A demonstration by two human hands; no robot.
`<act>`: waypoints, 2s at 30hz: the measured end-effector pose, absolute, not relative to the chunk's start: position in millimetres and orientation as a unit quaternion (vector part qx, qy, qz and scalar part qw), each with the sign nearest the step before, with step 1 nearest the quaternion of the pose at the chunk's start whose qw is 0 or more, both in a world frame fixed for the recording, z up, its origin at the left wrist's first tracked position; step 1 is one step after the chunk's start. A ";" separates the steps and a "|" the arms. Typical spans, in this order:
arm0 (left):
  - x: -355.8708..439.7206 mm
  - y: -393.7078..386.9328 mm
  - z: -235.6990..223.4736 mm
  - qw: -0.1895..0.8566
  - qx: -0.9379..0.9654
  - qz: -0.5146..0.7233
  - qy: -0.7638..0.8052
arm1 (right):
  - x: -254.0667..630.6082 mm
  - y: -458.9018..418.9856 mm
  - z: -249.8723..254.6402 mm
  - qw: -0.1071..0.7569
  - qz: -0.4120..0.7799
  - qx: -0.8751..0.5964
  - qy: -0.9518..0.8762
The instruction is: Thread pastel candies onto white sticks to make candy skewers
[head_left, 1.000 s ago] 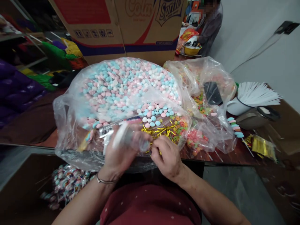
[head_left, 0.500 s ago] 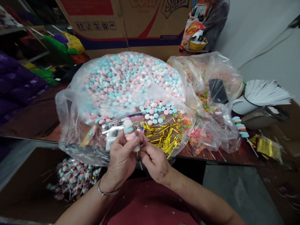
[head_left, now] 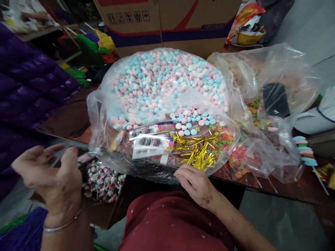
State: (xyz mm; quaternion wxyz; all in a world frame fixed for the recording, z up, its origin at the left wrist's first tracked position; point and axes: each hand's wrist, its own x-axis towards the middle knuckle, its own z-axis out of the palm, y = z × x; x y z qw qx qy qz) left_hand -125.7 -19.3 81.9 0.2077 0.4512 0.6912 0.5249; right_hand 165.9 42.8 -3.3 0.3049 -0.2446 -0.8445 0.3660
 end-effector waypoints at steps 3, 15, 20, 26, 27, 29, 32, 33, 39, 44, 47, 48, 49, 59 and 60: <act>-112.5 2.8 63.4 0.141 0.503 0.454 0.722 | 159.3 39.5 -3.6 0.300 0.370 -0.235 -0.847; -63.5 77.2 -6.4 0.062 0.707 0.127 0.693 | 157.4 28.8 -7.9 0.273 0.357 -0.251 -0.857; -68.9 79.6 -5.2 0.067 0.719 0.112 0.683 | 153.3 27.9 -10.5 0.271 0.352 -0.244 -0.862; -67.5 74.3 -9.8 -0.029 0.735 0.192 0.649 | 152.6 33.2 -8.0 0.321 0.359 -0.301 -0.823; -64.2 70.7 -7.1 -0.065 0.738 0.221 0.635 | 152.3 35.6 -6.3 0.338 0.365 -0.333 -0.801; -53.8 61.3 1.3 -0.130 0.744 0.278 0.593 | 150.7 41.1 -2.3 0.369 0.379 -0.396 -0.750; -32.4 45.5 14.6 -0.164 0.764 0.317 0.538 | 148.5 49.0 2.3 0.394 0.382 -0.445 -0.708; -25.2 40.7 17.4 -0.161 0.772 0.322 0.524 | 148.6 50.9 3.0 0.399 0.371 -0.446 -0.710; -2.0 25.5 15.9 -0.101 0.763 0.380 0.513 | 164.0 54.6 3.1 0.421 0.286 -0.411 -0.757; -4.9 27.4 15.3 0.007 0.808 0.354 0.471 | 177.8 53.7 9.1 0.375 0.269 -0.376 -0.804; -9.5 28.7 16.2 0.153 0.815 0.344 0.440 | 181.3 52.9 11.8 0.373 0.263 -0.359 -0.815; -10.8 28.8 16.6 0.195 0.806 0.338 0.445 | 182.0 52.4 12.1 0.375 0.255 -0.349 -0.820; -11.8 28.8 17.1 0.229 0.796 0.328 0.454 | 182.4 51.8 12.2 0.377 0.244 -0.339 -0.827; -6.0 27.4 14.9 0.410 0.714 0.304 0.479 | 184.5 46.3 5.3 0.372 0.114 -0.355 -0.850; -5.2 27.8 15.0 0.424 0.705 0.306 0.479 | 185.0 45.5 5.6 0.378 0.107 -0.360 -0.846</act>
